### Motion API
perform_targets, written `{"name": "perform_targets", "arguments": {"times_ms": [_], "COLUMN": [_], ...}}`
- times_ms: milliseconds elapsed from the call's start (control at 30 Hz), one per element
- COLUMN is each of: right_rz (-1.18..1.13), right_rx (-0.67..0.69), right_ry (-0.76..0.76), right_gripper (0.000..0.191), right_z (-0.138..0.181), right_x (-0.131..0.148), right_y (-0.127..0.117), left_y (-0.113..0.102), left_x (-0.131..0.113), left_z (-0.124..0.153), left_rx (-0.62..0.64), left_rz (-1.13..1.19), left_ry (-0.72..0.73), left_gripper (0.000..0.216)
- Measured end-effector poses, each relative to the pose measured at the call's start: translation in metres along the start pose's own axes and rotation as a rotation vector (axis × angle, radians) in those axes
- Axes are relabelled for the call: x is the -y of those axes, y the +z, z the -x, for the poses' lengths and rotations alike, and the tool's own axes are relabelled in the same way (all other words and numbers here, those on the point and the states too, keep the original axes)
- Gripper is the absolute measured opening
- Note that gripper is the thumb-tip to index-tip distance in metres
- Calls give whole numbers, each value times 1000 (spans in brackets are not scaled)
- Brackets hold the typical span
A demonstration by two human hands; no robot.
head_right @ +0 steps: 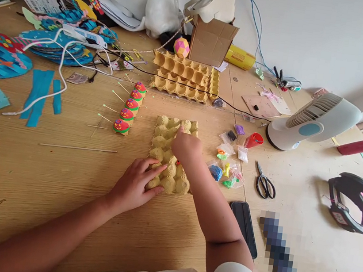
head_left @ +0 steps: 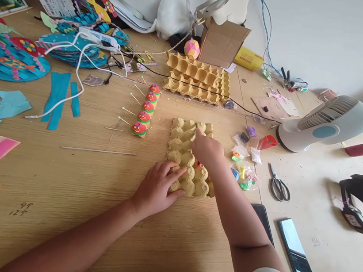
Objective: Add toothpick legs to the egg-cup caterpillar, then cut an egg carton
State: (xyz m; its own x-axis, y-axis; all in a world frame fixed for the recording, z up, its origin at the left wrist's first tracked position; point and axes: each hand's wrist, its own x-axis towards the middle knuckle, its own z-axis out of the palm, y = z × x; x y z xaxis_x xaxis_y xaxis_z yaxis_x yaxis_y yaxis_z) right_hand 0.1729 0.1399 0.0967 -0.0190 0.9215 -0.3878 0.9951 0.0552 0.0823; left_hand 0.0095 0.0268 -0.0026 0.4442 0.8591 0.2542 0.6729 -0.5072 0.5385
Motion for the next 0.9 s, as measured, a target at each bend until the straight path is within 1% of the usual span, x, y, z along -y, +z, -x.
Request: {"name": "perform_targets", "arguments": {"times_ms": [167, 433, 533, 667, 900], "right_rz": [1, 21, 25, 10, -1], "right_rx": [2, 33, 46, 33, 3], "right_ry": [10, -14, -6, -3, -30], "right_gripper": [61, 63, 66, 63, 56], "right_z": [-7, -12, -13, -17, -6], "right_x": [0, -5, -3, 2, -6], "right_y": [6, 1, 1, 1, 2], "left_y": [-1, -2, -1, 0, 1], "left_x": [-1, -2, -2, -1, 0], "left_z": [0, 0, 0, -1, -1], "left_rx": [19, 21, 25, 15, -2], "left_rz": [-4, -10, -13, -19, -10], "left_ry": [-6, -10, -10, -10, 2], "left_gripper": [57, 57, 57, 56, 56]}}
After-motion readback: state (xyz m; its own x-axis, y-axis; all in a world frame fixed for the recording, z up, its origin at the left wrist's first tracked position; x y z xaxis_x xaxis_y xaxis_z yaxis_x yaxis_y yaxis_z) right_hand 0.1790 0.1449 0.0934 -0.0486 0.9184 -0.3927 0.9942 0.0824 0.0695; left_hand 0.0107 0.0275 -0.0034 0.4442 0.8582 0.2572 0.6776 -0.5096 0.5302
